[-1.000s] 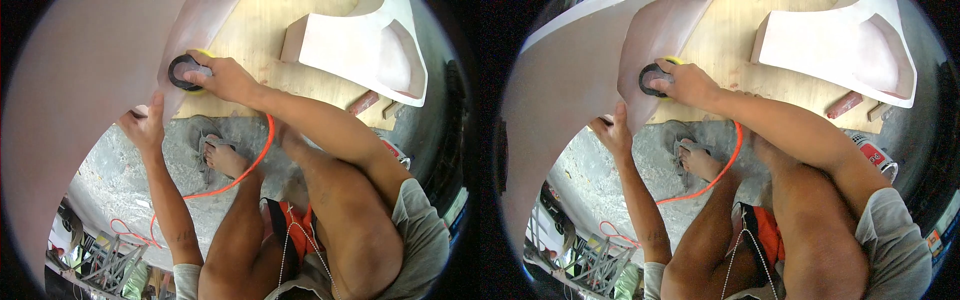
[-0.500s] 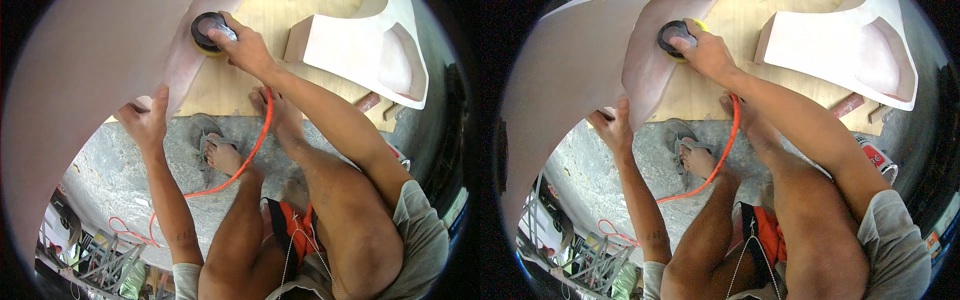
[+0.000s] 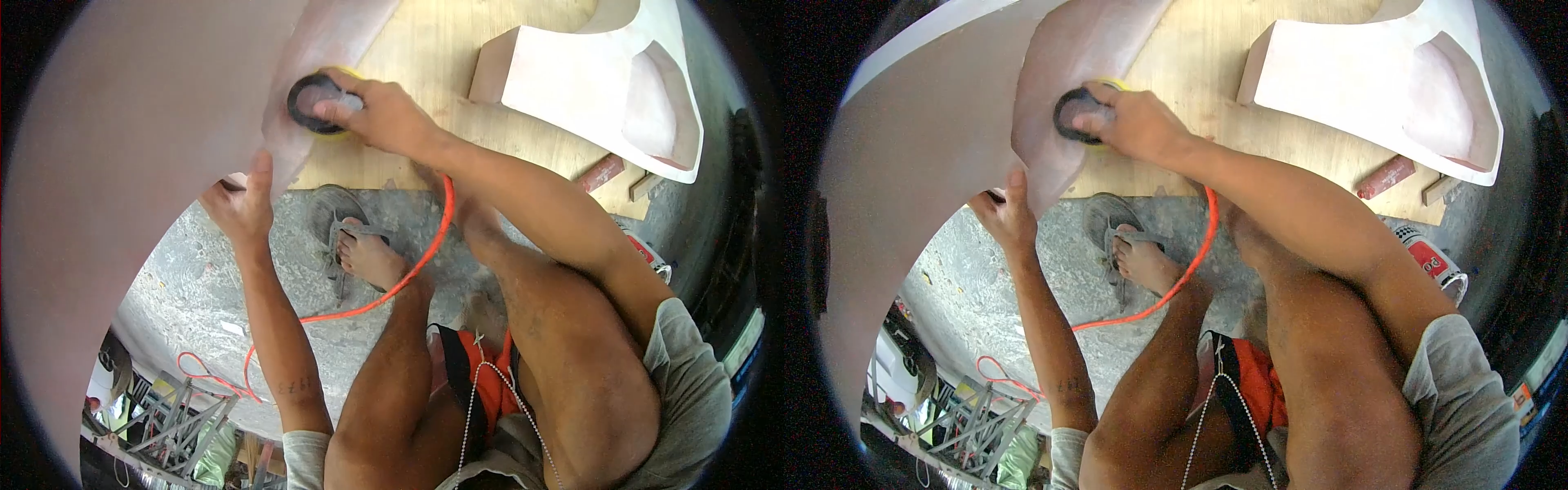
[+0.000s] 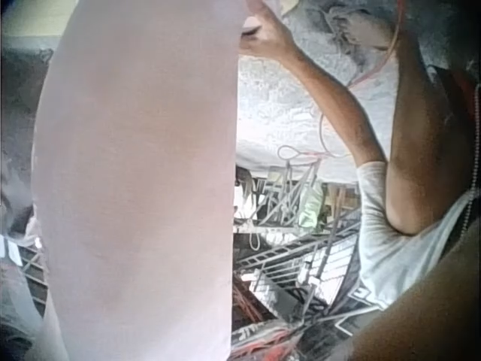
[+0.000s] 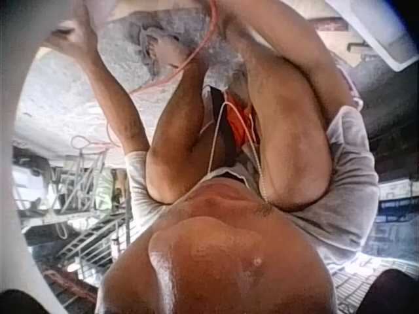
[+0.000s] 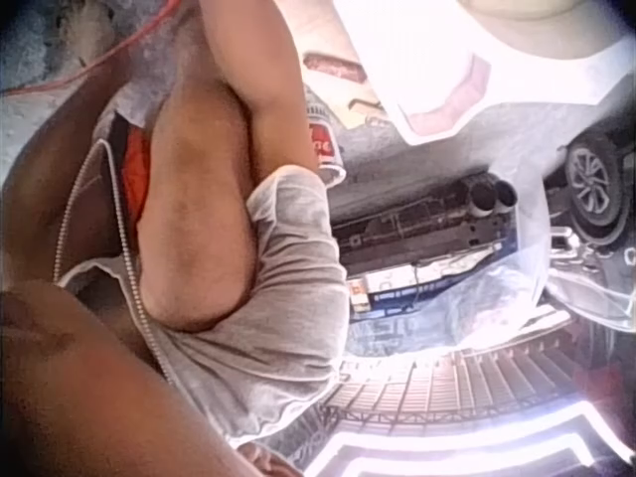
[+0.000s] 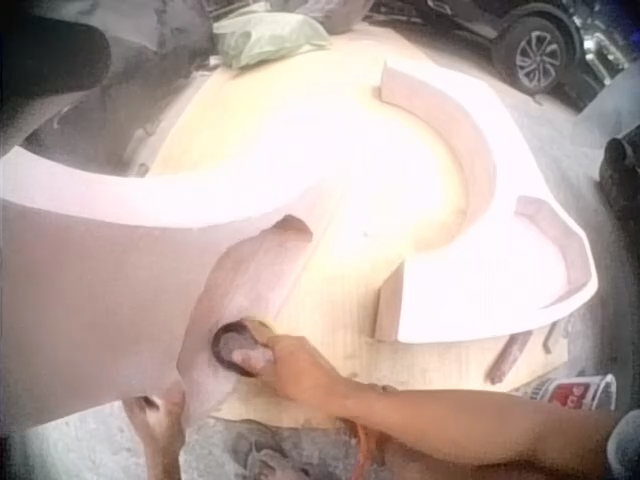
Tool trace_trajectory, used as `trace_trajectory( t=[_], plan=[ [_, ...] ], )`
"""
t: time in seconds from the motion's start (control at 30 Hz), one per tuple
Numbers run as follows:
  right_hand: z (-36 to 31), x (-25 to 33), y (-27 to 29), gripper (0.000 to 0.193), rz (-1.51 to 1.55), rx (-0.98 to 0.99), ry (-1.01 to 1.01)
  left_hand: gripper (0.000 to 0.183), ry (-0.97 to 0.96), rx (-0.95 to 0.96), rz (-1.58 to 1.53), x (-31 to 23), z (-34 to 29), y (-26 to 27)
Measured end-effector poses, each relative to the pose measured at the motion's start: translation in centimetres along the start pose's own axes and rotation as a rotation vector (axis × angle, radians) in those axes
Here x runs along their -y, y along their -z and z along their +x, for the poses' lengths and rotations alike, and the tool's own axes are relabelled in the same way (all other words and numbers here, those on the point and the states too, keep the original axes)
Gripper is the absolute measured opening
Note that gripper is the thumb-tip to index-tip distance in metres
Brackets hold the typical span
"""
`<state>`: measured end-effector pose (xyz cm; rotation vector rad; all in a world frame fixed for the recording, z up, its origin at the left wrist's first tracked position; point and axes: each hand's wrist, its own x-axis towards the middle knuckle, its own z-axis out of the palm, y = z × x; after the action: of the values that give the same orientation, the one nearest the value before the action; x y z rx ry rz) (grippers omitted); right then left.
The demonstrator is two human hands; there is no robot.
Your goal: Using a pneumatic orbital sander to smooth the surface of a fiberglass car part.
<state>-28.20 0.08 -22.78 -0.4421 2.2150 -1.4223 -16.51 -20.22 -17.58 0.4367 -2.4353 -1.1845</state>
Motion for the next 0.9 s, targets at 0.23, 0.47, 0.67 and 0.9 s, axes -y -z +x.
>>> trace_trajectory(
  t=[0.23, 0.47, 0.67, 0.9],
  plan=[
    [2.7, -0.7, 4.1, 0.072, 0.025, -0.208, -0.080, 0.087, -0.034, -0.030, 0.021, -1.9, 0.9, -0.5],
    [4.7, -2.8, 6.1, 0.069, 0.093, -0.227, -0.121, 0.086, -0.068, -0.064, 0.196, 1.9, -0.6, 0.2],
    [4.7, -3.3, 1.6, 0.022, -0.282, -0.234, 0.371, 0.076, 0.037, -0.033, 0.091, 10.5, 0.7, 1.7],
    [1.1, -0.4, 1.3, 0.064, 0.223, -0.136, -0.075, 0.093, -0.626, -0.059, 1.722, 10.7, 2.6, 2.9]
  ],
)
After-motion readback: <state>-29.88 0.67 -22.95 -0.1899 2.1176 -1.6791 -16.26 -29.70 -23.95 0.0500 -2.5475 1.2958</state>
